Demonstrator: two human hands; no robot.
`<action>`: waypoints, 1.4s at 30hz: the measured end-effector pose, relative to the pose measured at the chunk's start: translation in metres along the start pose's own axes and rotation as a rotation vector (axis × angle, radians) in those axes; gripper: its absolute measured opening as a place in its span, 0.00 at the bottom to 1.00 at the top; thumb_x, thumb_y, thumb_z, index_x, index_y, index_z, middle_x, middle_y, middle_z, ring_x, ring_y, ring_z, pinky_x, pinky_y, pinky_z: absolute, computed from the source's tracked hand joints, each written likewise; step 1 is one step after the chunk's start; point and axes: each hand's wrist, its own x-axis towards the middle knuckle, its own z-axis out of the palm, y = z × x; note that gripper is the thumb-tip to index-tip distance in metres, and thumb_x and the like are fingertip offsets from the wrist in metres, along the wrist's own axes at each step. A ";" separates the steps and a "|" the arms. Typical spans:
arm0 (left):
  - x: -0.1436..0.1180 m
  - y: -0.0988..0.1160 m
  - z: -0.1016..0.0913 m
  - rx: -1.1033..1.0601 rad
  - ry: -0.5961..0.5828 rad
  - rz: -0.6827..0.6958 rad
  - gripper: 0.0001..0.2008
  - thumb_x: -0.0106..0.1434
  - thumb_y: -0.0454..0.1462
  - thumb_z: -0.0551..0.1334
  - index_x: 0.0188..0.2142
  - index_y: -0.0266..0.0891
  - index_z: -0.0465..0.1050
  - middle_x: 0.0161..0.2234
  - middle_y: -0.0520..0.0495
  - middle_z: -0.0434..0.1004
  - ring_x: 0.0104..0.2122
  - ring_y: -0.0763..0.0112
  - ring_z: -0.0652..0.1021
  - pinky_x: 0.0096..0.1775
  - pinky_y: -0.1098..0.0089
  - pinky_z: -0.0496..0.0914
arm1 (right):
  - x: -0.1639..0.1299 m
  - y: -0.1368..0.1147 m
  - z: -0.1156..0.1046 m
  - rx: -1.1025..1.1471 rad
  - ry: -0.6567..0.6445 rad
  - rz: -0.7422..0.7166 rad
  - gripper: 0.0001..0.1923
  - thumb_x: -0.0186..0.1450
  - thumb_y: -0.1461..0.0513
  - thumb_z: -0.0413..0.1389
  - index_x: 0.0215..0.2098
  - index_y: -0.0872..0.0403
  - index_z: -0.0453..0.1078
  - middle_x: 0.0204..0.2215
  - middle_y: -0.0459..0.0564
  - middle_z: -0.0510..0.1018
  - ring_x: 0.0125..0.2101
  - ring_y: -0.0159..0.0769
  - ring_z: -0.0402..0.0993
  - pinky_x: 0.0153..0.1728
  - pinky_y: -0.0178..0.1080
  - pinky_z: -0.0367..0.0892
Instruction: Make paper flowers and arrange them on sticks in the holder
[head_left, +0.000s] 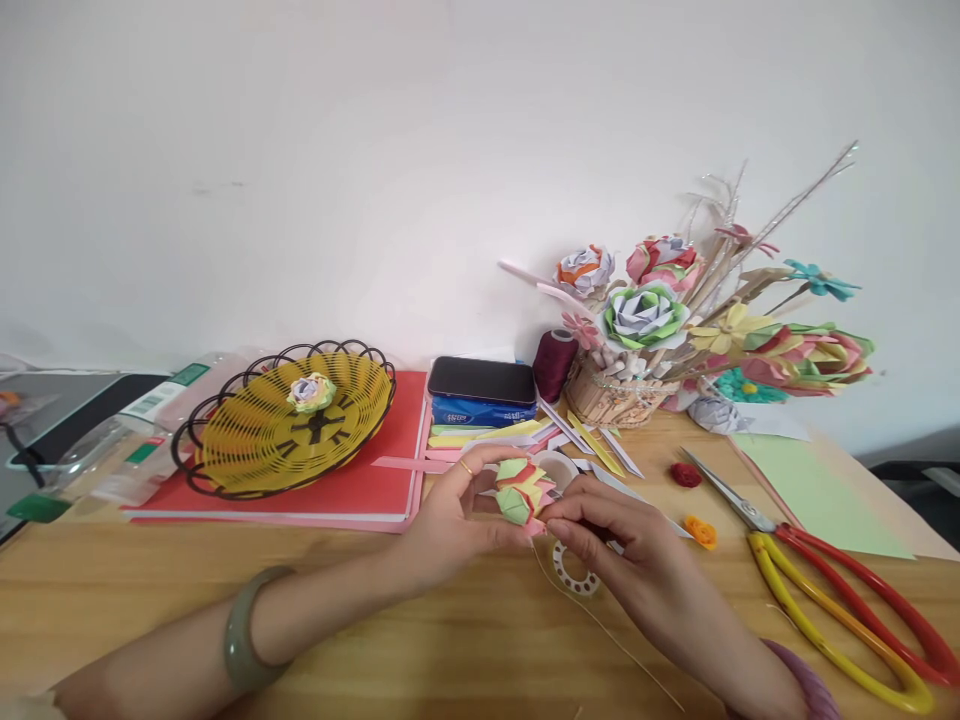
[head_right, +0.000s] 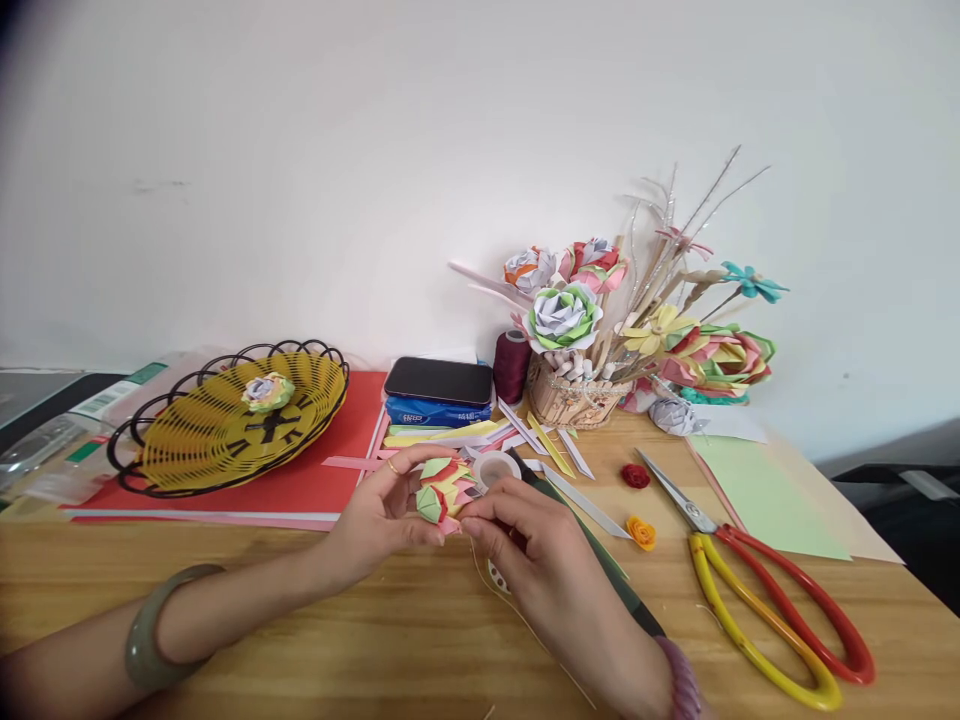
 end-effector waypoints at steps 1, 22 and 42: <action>0.000 0.000 0.000 -0.004 0.010 -0.009 0.28 0.44 0.36 0.71 0.46 0.45 0.66 0.44 0.48 0.72 0.44 0.65 0.73 0.45 0.67 0.66 | 0.000 0.000 0.000 -0.007 0.003 -0.010 0.11 0.65 0.63 0.49 0.28 0.54 0.71 0.25 0.47 0.70 0.27 0.31 0.67 0.28 0.32 0.63; 0.000 0.004 0.002 0.094 0.017 -0.085 0.27 0.45 0.35 0.71 0.45 0.46 0.66 0.47 0.48 0.69 0.46 0.66 0.72 0.47 0.67 0.66 | -0.002 0.008 0.001 -0.010 -0.060 -0.019 0.10 0.65 0.63 0.50 0.32 0.54 0.73 0.28 0.48 0.72 0.28 0.30 0.68 0.28 0.32 0.63; -0.002 0.005 0.003 0.219 -0.008 -0.053 0.28 0.42 0.37 0.72 0.44 0.46 0.67 0.52 0.48 0.61 0.47 0.66 0.70 0.46 0.69 0.67 | -0.002 0.007 0.005 -0.028 0.011 0.129 0.07 0.57 0.63 0.57 0.21 0.54 0.71 0.21 0.44 0.70 0.21 0.29 0.62 0.20 0.32 0.56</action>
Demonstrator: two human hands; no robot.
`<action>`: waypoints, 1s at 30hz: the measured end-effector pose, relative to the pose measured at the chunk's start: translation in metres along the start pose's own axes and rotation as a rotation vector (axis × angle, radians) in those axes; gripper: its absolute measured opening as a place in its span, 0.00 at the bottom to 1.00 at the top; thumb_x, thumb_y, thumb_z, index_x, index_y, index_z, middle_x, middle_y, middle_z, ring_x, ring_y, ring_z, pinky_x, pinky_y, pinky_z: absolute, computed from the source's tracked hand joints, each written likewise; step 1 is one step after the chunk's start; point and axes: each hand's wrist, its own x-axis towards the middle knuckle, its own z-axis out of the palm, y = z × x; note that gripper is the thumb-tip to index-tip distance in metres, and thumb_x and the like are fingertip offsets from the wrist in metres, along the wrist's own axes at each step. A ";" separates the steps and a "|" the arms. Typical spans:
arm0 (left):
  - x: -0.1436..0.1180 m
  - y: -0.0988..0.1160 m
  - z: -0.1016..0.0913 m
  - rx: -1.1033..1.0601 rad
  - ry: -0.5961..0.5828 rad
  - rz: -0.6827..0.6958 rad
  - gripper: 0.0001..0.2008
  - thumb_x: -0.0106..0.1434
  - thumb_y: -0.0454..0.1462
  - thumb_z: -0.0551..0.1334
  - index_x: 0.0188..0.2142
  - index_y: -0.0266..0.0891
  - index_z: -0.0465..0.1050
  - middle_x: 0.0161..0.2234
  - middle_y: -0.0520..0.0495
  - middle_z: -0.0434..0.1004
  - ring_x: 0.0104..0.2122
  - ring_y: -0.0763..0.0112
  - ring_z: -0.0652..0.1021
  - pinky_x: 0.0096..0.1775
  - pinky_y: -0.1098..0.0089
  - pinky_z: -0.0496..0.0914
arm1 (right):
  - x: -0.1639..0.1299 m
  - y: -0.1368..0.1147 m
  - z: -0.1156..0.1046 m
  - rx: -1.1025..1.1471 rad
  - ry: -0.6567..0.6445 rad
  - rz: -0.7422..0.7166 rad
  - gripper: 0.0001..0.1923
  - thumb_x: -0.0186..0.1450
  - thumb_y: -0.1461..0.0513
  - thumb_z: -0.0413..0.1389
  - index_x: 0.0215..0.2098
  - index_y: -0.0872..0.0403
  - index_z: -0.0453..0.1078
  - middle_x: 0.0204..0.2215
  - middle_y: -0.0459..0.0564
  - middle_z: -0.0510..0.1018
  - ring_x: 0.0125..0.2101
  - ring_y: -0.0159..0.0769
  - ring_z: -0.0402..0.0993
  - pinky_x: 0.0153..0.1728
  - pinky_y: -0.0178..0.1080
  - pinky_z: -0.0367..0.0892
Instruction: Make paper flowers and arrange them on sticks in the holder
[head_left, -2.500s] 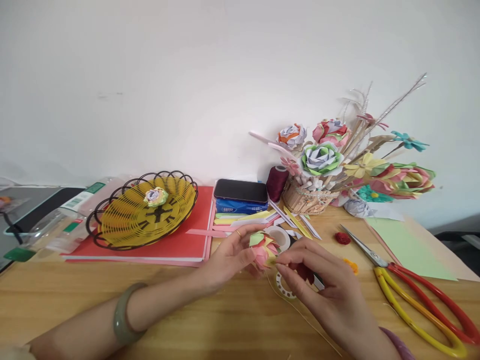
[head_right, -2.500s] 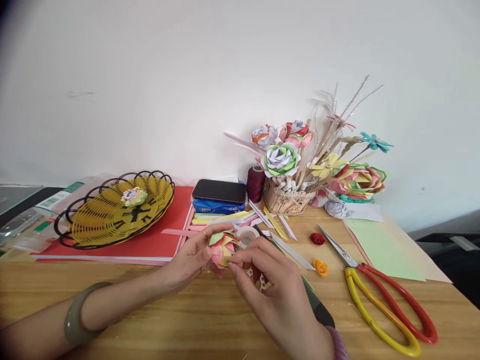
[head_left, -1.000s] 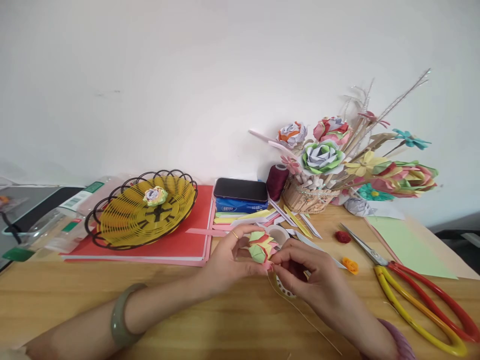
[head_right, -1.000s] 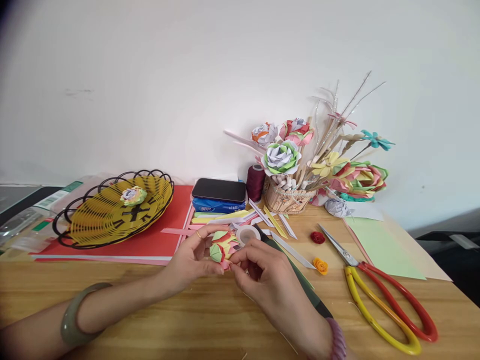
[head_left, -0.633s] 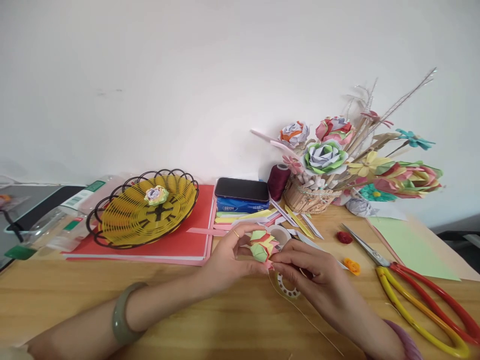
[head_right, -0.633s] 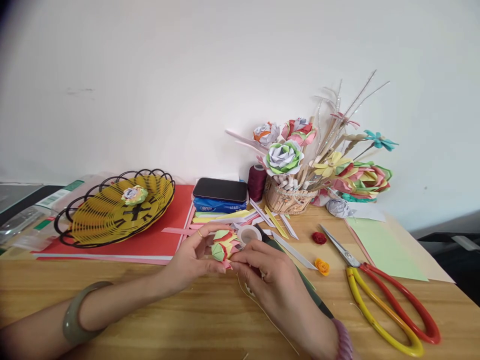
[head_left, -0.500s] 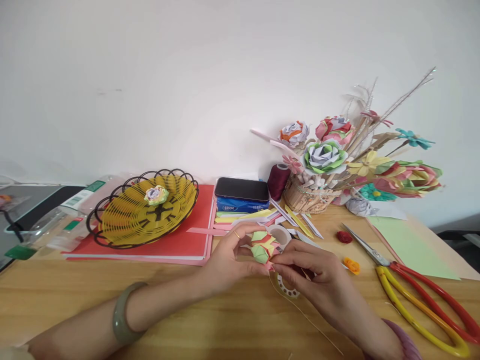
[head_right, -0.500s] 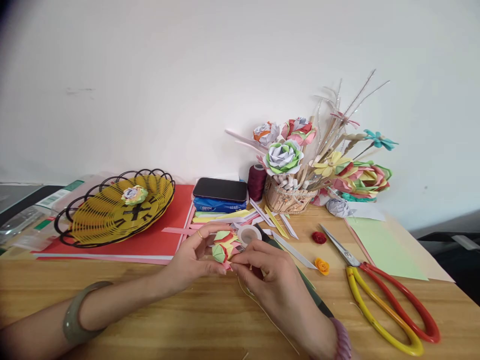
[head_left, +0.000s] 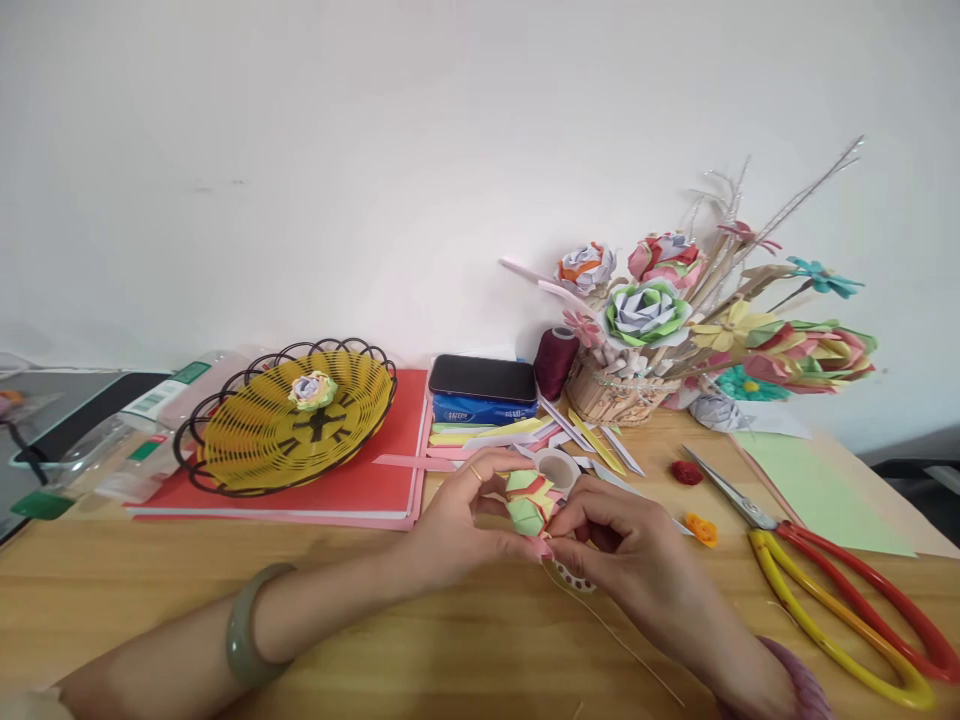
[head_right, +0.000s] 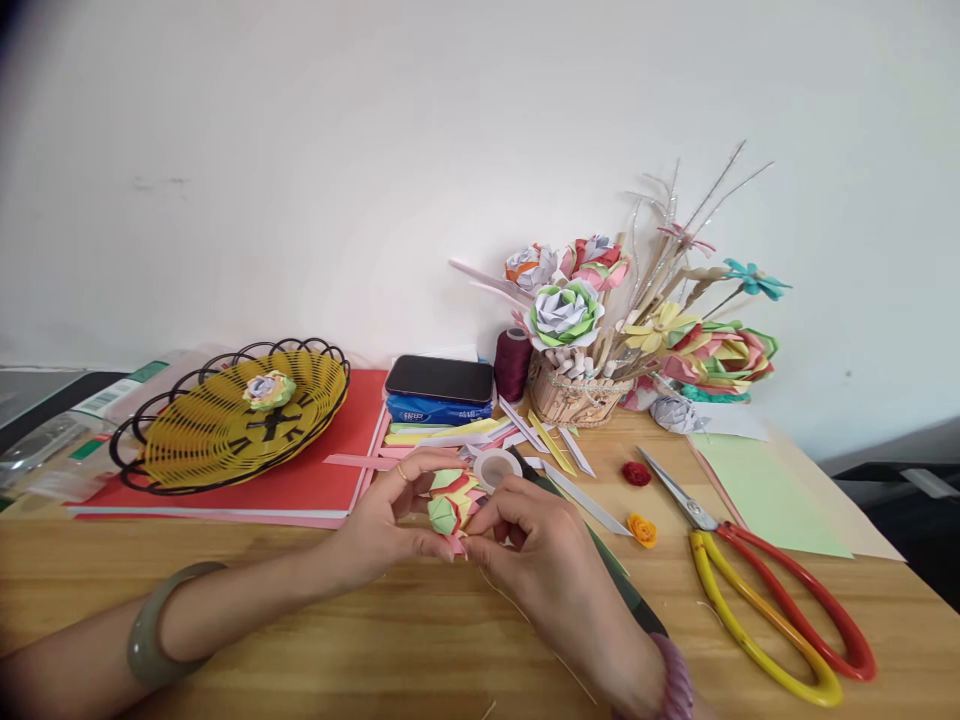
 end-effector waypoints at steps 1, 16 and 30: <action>0.000 0.001 0.000 -0.003 0.004 -0.011 0.28 0.42 0.37 0.72 0.44 0.45 0.67 0.52 0.48 0.61 0.47 0.66 0.70 0.46 0.69 0.67 | 0.000 0.000 0.001 0.001 0.006 0.000 0.07 0.57 0.64 0.57 0.21 0.54 0.70 0.21 0.44 0.70 0.21 0.29 0.62 0.20 0.32 0.56; 0.001 0.006 0.003 -0.065 0.036 -0.114 0.29 0.42 0.37 0.72 0.43 0.42 0.64 0.48 0.45 0.68 0.40 0.67 0.74 0.43 0.66 0.68 | 0.001 0.000 0.002 -0.015 0.001 -0.038 0.09 0.61 0.64 0.54 0.22 0.54 0.69 0.21 0.45 0.68 0.22 0.29 0.62 0.22 0.32 0.58; 0.003 -0.003 0.001 -0.208 0.026 -0.148 0.30 0.38 0.37 0.73 0.41 0.41 0.64 0.38 0.47 0.74 0.38 0.67 0.74 0.41 0.66 0.67 | 0.002 -0.004 0.000 0.057 0.000 0.000 0.09 0.59 0.61 0.56 0.23 0.54 0.72 0.20 0.45 0.69 0.21 0.29 0.62 0.21 0.33 0.58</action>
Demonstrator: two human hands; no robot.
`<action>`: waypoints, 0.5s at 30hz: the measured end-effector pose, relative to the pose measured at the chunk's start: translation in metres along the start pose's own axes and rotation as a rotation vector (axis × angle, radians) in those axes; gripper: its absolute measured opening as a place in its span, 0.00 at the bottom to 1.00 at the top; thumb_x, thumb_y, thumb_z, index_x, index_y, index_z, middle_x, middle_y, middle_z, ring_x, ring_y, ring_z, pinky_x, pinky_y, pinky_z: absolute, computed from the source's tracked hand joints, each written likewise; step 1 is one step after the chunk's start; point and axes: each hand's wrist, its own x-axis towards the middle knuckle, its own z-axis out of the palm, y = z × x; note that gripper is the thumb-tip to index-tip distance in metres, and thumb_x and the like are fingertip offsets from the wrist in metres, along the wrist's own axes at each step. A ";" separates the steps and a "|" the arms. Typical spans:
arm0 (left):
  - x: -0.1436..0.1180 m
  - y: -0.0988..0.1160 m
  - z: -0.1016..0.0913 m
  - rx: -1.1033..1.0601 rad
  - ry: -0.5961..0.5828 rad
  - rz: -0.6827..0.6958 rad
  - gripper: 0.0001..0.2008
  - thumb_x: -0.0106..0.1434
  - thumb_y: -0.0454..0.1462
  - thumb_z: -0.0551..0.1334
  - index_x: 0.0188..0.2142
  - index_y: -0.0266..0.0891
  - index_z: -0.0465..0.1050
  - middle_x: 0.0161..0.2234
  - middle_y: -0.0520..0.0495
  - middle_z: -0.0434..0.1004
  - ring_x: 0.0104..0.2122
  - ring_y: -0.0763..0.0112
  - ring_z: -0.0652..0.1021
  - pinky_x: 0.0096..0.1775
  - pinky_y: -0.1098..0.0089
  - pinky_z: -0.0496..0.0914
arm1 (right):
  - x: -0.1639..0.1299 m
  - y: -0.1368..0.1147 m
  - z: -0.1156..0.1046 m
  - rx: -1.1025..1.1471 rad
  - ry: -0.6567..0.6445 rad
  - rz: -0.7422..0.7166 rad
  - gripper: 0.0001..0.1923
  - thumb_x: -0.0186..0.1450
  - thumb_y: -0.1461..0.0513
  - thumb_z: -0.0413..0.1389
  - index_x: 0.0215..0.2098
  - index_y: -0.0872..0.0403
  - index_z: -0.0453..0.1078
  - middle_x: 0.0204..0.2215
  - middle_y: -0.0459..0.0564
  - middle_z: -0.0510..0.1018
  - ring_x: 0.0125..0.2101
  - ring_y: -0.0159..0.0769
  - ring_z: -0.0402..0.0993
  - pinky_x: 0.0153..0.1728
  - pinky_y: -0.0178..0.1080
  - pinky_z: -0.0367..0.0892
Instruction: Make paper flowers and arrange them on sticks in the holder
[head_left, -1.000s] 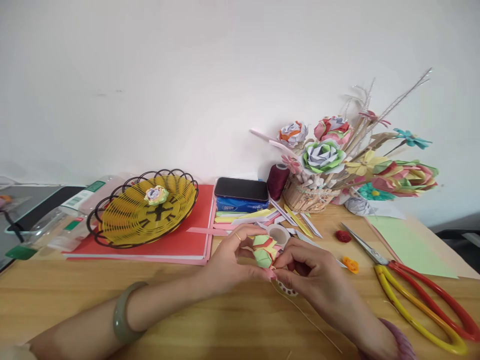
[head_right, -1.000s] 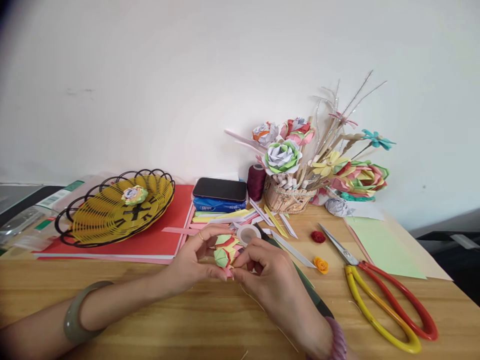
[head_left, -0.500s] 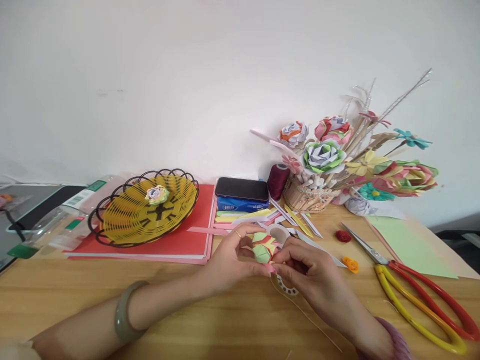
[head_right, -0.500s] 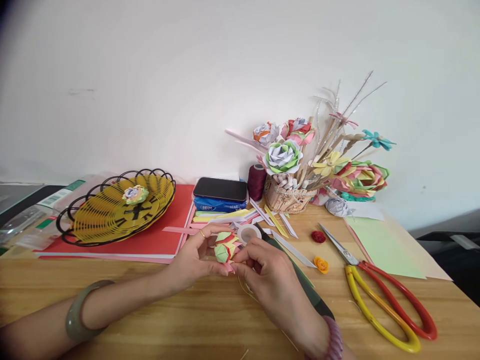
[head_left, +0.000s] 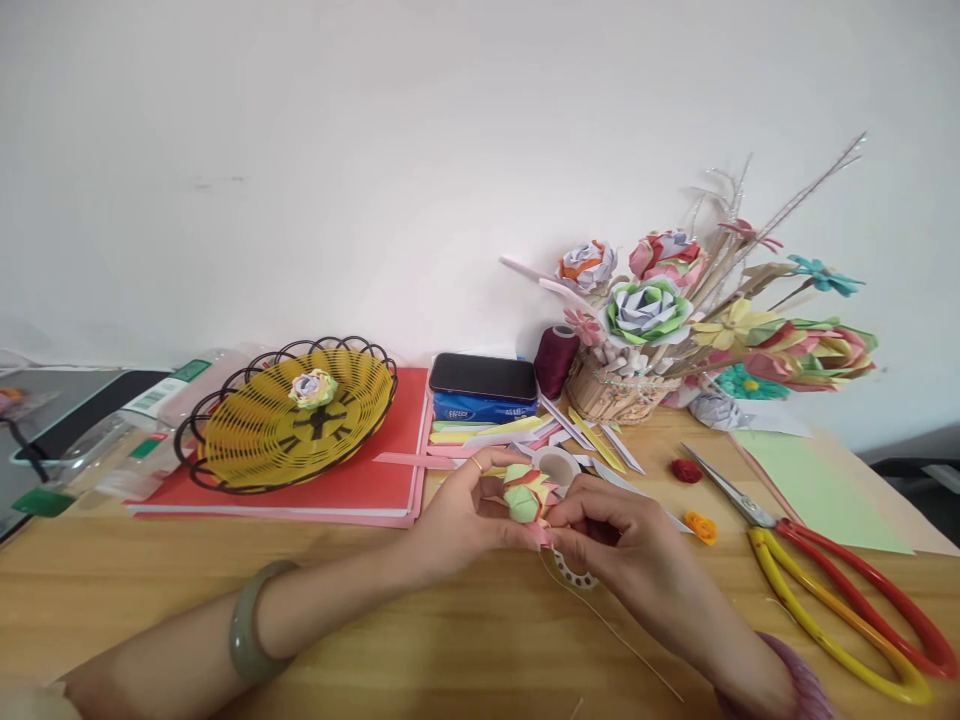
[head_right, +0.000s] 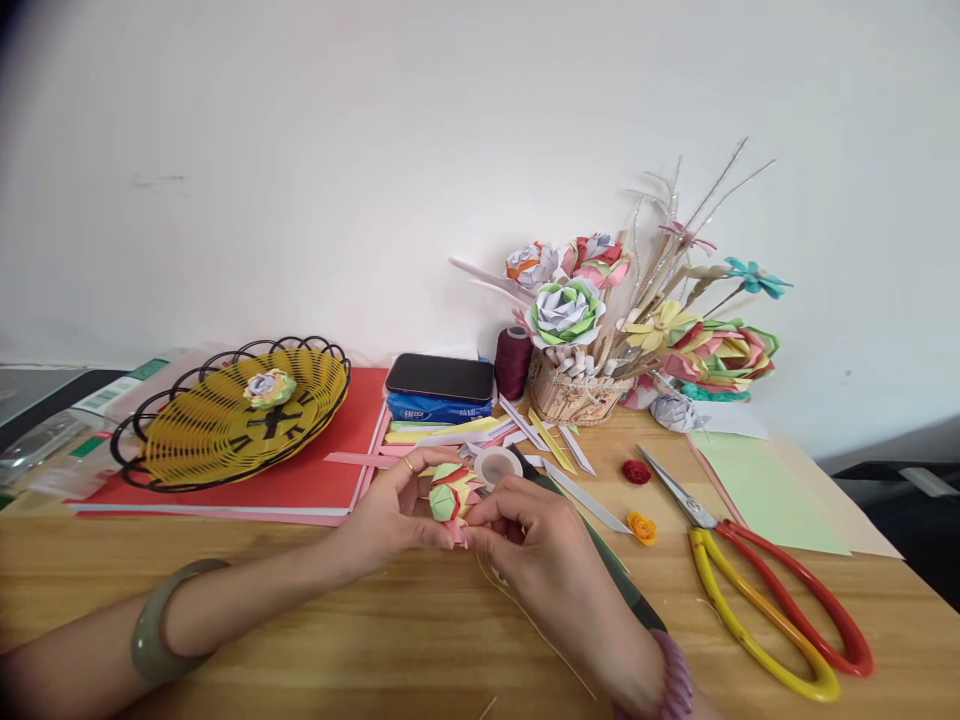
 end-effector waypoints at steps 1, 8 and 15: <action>0.001 -0.002 -0.001 -0.029 -0.008 -0.003 0.30 0.39 0.37 0.73 0.42 0.41 0.65 0.38 0.47 0.74 0.38 0.67 0.74 0.42 0.65 0.67 | 0.000 -0.001 -0.001 0.011 -0.008 0.004 0.09 0.59 0.60 0.56 0.24 0.54 0.74 0.21 0.46 0.70 0.21 0.30 0.62 0.21 0.33 0.58; 0.006 -0.002 -0.004 -0.191 -0.004 -0.012 0.27 0.40 0.38 0.73 0.40 0.39 0.68 0.41 0.45 0.73 0.38 0.68 0.75 0.39 0.68 0.69 | -0.002 -0.008 -0.016 0.081 0.060 0.041 0.12 0.59 0.54 0.54 0.27 0.51 0.75 0.24 0.48 0.73 0.25 0.34 0.68 0.22 0.34 0.62; 0.000 0.005 -0.002 -0.278 -0.140 -0.128 0.29 0.46 0.50 0.67 0.43 0.36 0.67 0.29 0.45 0.76 0.26 0.71 0.76 0.27 0.74 0.70 | -0.005 -0.006 -0.015 0.085 0.175 -0.162 0.10 0.60 0.59 0.56 0.40 0.47 0.73 0.34 0.49 0.73 0.35 0.36 0.70 0.34 0.36 0.68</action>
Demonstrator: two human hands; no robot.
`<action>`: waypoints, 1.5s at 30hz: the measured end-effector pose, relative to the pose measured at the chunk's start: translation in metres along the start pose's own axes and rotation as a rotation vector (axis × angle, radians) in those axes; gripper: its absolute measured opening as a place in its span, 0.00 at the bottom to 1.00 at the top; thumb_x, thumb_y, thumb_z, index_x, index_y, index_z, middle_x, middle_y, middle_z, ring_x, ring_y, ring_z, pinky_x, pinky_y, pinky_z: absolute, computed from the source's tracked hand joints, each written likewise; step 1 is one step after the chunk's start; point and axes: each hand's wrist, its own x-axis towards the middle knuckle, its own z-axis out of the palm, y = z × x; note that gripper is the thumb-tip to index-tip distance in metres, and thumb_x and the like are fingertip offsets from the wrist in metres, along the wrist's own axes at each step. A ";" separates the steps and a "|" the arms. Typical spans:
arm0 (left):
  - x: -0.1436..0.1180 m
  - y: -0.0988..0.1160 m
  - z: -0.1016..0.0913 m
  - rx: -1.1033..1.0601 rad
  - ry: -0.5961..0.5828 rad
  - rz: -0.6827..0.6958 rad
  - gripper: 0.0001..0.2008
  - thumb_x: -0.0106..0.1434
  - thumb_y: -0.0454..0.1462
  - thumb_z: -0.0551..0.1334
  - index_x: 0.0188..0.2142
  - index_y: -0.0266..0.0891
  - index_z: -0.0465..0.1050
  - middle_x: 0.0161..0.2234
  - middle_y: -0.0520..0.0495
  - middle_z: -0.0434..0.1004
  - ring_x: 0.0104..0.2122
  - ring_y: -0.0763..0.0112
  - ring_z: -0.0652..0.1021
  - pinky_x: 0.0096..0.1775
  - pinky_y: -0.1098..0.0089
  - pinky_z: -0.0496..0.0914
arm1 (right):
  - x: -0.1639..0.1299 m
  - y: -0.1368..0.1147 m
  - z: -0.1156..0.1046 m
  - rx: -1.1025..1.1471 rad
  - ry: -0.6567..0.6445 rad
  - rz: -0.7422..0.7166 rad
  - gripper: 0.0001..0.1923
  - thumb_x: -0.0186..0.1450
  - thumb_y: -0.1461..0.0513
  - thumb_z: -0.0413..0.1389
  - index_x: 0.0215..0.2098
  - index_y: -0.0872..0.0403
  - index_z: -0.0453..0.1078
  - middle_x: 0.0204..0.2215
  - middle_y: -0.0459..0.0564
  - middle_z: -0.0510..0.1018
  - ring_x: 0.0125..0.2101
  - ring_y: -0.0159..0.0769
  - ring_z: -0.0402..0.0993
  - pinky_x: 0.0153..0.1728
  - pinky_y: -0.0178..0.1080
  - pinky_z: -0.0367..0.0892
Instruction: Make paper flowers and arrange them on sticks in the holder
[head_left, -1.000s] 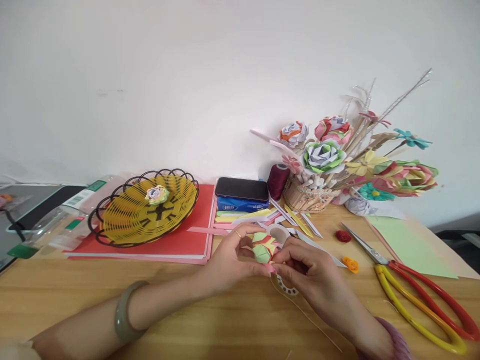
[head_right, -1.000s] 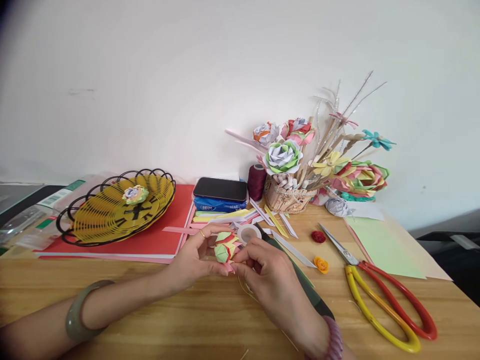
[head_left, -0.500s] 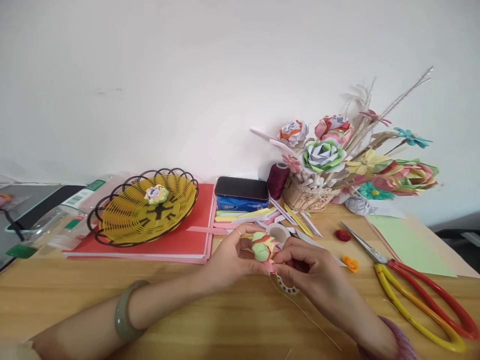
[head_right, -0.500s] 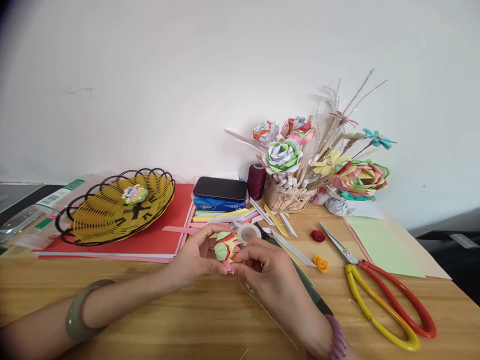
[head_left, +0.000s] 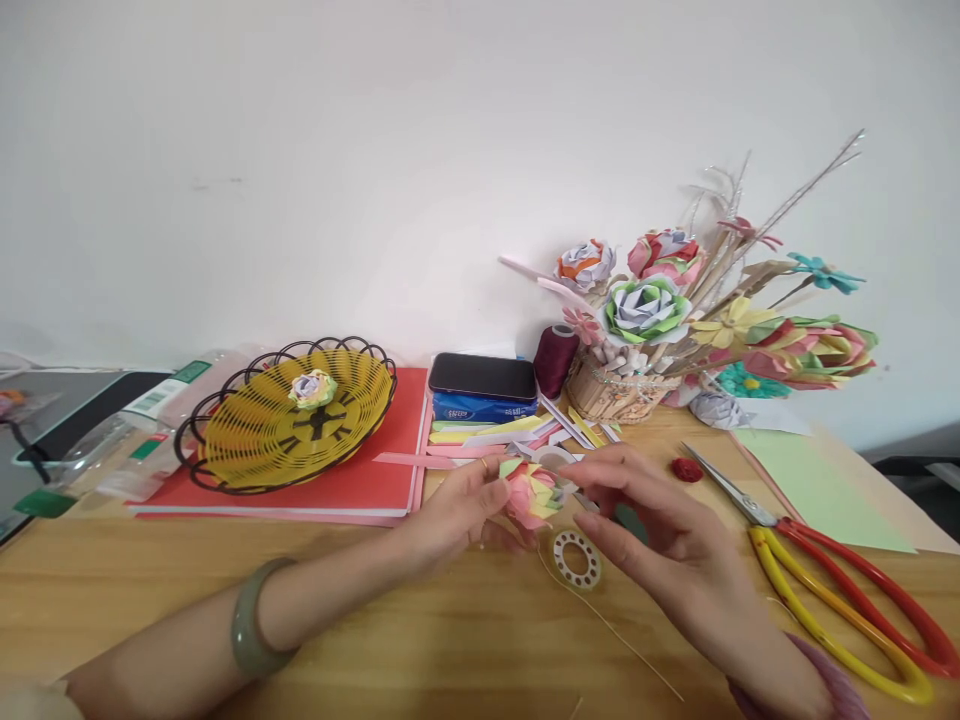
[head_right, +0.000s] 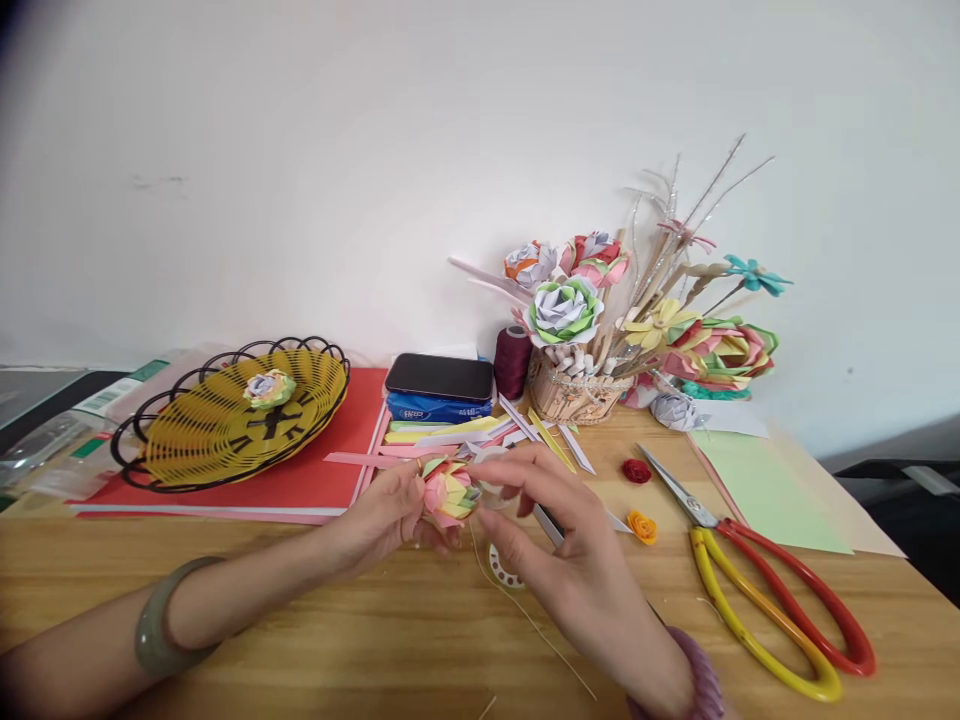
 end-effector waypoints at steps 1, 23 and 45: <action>-0.001 0.000 0.001 -0.003 -0.003 -0.016 0.28 0.47 0.51 0.65 0.42 0.35 0.67 0.27 0.45 0.75 0.26 0.71 0.76 0.27 0.74 0.70 | -0.001 0.000 0.001 -0.011 -0.030 -0.031 0.12 0.60 0.60 0.56 0.43 0.45 0.71 0.38 0.48 0.72 0.39 0.36 0.70 0.38 0.37 0.68; -0.005 0.002 0.002 0.240 -0.218 -0.077 0.33 0.44 0.58 0.61 0.42 0.38 0.68 0.27 0.49 0.71 0.24 0.75 0.73 0.28 0.74 0.68 | -0.001 0.008 0.011 0.079 -0.046 0.132 0.02 0.60 0.61 0.54 0.29 0.51 0.65 0.32 0.46 0.70 0.31 0.32 0.68 0.30 0.34 0.67; -0.011 0.002 0.005 0.402 -0.083 -0.025 0.36 0.53 0.62 0.47 0.44 0.34 0.68 0.31 0.44 0.69 0.28 0.71 0.72 0.31 0.69 0.69 | -0.001 0.006 0.010 -0.338 0.101 -0.384 0.05 0.60 0.69 0.55 0.32 0.53 0.66 0.28 0.47 0.71 0.27 0.30 0.69 0.26 0.32 0.67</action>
